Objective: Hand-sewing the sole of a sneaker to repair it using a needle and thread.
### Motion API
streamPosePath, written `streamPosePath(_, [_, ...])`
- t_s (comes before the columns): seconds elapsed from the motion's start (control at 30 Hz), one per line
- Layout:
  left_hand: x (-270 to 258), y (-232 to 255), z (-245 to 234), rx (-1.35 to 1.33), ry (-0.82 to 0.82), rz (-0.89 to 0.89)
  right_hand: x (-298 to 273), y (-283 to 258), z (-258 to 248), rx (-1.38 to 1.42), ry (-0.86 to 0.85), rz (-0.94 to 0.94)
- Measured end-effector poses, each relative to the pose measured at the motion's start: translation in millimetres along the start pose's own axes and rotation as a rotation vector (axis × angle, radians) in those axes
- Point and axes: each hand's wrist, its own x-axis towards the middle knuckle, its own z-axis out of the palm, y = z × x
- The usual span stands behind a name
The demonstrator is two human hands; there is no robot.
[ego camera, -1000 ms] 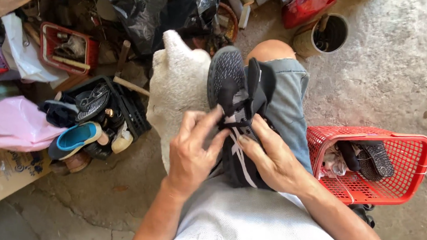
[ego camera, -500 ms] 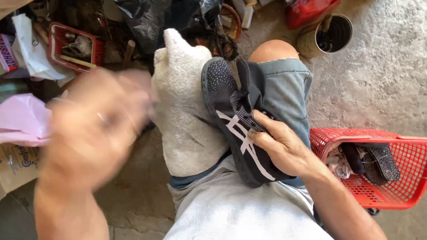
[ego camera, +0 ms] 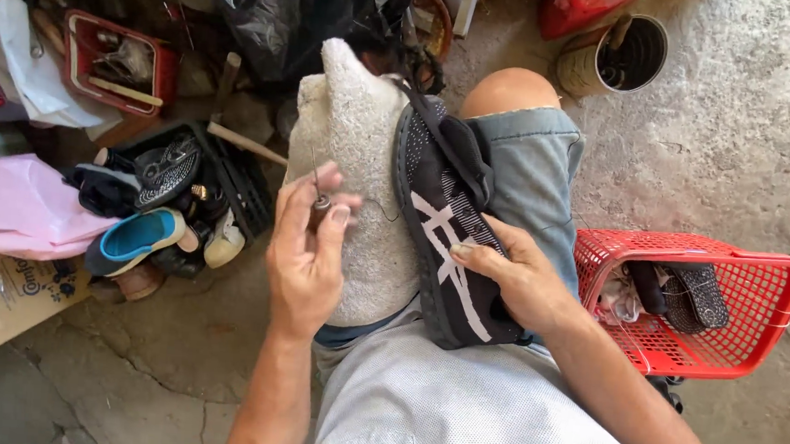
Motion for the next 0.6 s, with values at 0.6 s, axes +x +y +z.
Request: streamPosePath(0.6, [-31.3,29.8,-18.0,0.896,-0.437,0.149,1.9,-12.5,-5.8,-0.178,0.092,0.246])
